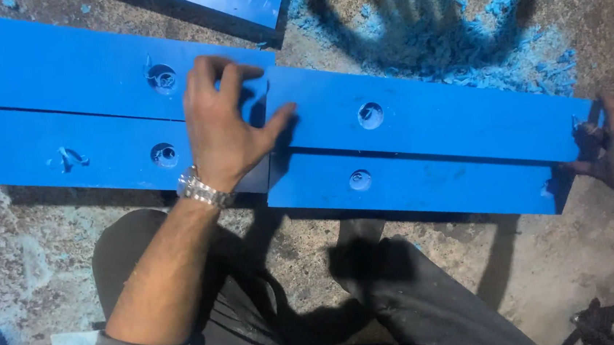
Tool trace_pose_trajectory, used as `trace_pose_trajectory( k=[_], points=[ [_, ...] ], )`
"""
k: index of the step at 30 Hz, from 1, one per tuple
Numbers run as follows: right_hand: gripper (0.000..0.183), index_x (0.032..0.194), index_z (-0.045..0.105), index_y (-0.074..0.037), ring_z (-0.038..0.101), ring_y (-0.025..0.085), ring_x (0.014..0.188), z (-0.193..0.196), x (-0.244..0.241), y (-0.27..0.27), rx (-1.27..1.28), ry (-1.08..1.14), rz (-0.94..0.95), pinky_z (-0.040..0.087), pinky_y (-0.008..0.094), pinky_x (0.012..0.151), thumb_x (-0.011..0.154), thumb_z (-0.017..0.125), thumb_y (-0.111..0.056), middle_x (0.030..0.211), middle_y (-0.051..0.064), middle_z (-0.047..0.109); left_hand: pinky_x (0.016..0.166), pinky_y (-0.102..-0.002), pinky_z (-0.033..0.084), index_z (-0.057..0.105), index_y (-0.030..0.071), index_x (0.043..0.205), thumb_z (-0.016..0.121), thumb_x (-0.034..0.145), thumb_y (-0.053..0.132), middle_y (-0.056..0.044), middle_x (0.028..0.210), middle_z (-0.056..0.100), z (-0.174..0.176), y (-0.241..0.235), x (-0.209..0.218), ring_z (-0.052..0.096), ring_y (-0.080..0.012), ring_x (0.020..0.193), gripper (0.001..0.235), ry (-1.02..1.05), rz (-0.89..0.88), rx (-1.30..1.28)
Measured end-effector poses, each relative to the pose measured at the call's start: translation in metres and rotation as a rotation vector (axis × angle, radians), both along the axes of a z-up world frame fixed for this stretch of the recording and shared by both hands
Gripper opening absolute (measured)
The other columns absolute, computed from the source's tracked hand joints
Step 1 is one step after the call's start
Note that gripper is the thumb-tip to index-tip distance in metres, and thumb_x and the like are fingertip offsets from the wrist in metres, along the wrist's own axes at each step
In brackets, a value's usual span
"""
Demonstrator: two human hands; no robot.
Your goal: Deburring holes in blue plastic industrial parts using a hand tool while sitting on a workshop floor.
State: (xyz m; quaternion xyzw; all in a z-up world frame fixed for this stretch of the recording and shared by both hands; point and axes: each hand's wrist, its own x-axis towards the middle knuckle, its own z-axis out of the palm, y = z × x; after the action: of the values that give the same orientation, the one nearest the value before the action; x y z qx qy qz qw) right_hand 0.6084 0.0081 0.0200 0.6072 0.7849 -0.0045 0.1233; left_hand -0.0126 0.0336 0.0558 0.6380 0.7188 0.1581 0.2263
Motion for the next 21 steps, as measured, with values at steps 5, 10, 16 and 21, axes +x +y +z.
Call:
trace_pose_trajectory(
  k=[5, 10, 16, 21],
  points=[
    [0.07, 0.138, 0.058, -0.01, 0.067, 0.034, 0.107, 0.023, -0.034, 0.01, -0.166, -0.021, -0.057, 0.056, 0.046, 0.098, 0.081, 0.087, -0.038, 0.12, 0.015, 0.063, 0.111, -0.061, 0.039, 0.051, 0.012, 0.147, 0.101, 0.057, 0.049, -0.026, 0.147, 0.048, -0.03, 0.001, 0.006, 0.047, -0.0451, 0.135, 0.109, -0.202, -0.392, 0.266],
    [0.045, 0.142, 0.065, -0.016, 0.068, 0.037, 0.101, 0.099, -0.207, 0.039, -0.274, 0.155, 0.075, 0.057, 0.046, 0.086, 0.1, 0.064, -0.032, 0.118, 0.017, 0.064, 0.11, -0.06, 0.042, 0.04, 0.021, 0.157, 0.1, 0.055, 0.045, -0.025, 0.145, 0.046, -0.048, 0.003, 0.012, 0.047, -0.0459, 0.134, 0.12, -0.203, -0.446, 0.291],
    [0.046, 0.139, 0.062, -0.019, 0.068, 0.037, 0.089, 0.119, -0.298, 0.061, -0.401, 0.14, 0.219, 0.056, 0.049, 0.07, 0.096, 0.064, -0.035, 0.111, 0.01, 0.067, 0.112, -0.062, 0.038, 0.04, 0.019, 0.157, 0.1, 0.055, 0.046, -0.024, 0.143, 0.047, -0.046, 0.008, 0.016, 0.047, -0.0454, 0.133, 0.121, -0.242, -0.48, 0.305],
    [0.039, 0.127, 0.061, -0.014, 0.071, 0.03, 0.096, 0.108, -0.313, 0.078, -0.291, -0.031, 0.559, 0.059, 0.045, 0.075, 0.088, 0.061, -0.018, 0.108, 0.006, 0.068, 0.112, -0.063, 0.031, 0.045, 0.014, 0.151, 0.099, 0.051, 0.046, -0.024, 0.144, 0.047, -0.051, 0.014, 0.019, 0.044, -0.0458, 0.133, 0.118, -0.236, -0.493, 0.334]
  ],
)
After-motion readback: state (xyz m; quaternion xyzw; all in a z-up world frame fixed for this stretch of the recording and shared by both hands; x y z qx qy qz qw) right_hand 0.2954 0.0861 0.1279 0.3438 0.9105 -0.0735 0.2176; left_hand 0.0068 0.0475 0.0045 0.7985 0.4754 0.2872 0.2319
